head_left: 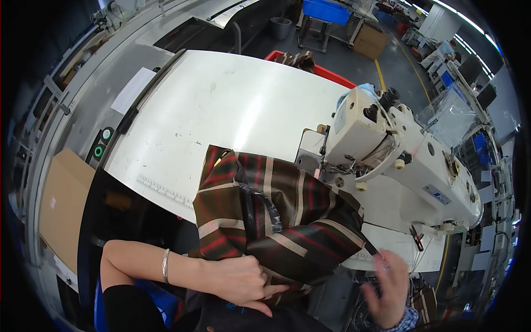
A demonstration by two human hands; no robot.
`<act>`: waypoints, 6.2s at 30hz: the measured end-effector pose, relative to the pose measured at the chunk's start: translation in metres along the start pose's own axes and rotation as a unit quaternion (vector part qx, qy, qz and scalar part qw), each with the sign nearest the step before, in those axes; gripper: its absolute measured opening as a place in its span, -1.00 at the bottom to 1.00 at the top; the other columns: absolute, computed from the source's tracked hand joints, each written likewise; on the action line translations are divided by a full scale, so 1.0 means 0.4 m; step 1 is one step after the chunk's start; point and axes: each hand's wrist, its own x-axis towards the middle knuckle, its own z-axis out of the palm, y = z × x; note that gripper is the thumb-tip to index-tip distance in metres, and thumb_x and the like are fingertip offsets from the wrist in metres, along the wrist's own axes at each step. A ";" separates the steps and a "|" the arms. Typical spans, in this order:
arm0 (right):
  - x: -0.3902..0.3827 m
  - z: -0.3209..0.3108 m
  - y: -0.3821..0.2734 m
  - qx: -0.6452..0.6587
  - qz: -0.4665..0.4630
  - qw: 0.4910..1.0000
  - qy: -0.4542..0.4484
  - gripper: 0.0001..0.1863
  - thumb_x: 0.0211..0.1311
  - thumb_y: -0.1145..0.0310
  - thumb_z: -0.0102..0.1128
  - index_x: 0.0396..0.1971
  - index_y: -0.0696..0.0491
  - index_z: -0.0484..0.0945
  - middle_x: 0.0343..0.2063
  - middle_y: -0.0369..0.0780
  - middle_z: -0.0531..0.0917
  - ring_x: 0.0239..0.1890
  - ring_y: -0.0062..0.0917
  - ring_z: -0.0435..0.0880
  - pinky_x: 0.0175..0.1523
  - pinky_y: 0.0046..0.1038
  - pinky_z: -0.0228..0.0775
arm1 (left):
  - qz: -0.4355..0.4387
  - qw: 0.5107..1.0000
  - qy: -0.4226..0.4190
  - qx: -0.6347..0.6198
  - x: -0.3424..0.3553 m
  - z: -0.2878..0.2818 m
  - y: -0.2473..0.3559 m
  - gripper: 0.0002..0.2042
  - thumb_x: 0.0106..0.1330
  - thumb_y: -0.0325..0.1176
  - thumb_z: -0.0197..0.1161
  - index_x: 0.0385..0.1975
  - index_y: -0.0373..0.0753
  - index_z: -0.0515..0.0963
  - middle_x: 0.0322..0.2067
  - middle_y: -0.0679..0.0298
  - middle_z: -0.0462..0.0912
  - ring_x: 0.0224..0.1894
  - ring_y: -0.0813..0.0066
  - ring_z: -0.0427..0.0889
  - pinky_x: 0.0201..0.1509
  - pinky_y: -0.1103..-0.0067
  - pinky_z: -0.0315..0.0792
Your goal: Sewing a striped fabric bag using an industrial sewing machine.
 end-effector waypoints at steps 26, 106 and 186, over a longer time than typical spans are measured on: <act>0.279 0.296 -0.086 0.100 -0.390 0.897 0.182 -0.67 -0.19 0.34 0.13 -0.39 0.25 0.48 -0.35 -0.06 0.55 -0.26 -0.21 0.56 -0.10 -0.27 0.42 | -0.383 0.901 -0.204 -0.020 0.076 -0.055 -0.184 -0.60 0.29 -0.09 0.08 -0.11 -0.31 0.50 -0.23 -0.06 0.64 -0.15 0.02 0.66 -0.13 0.23 0.54; 0.281 0.190 -0.217 -0.024 -0.353 0.911 0.210 -0.87 -0.12 0.37 0.08 -0.56 0.08 0.39 -0.59 -0.24 0.42 -0.53 -0.45 0.47 -0.44 -0.45 0.33 | -0.402 0.892 -0.053 0.202 -0.261 -0.185 -0.234 -0.73 0.31 -0.22 0.10 -0.27 -0.32 0.55 -0.21 0.06 0.61 -0.05 0.05 0.51 0.32 0.20 0.11; 0.326 0.227 -0.024 0.226 -0.208 0.932 -0.194 -0.43 0.42 0.03 -0.19 0.02 0.29 0.46 0.10 -0.04 0.50 0.23 -0.30 0.39 0.40 -0.23 0.00 | -0.058 0.975 0.041 -0.213 -0.175 -0.224 -0.021 -0.74 0.18 -0.19 0.14 -0.26 -0.22 0.39 -0.55 0.26 0.42 -0.54 0.35 0.54 -0.54 0.49 0.44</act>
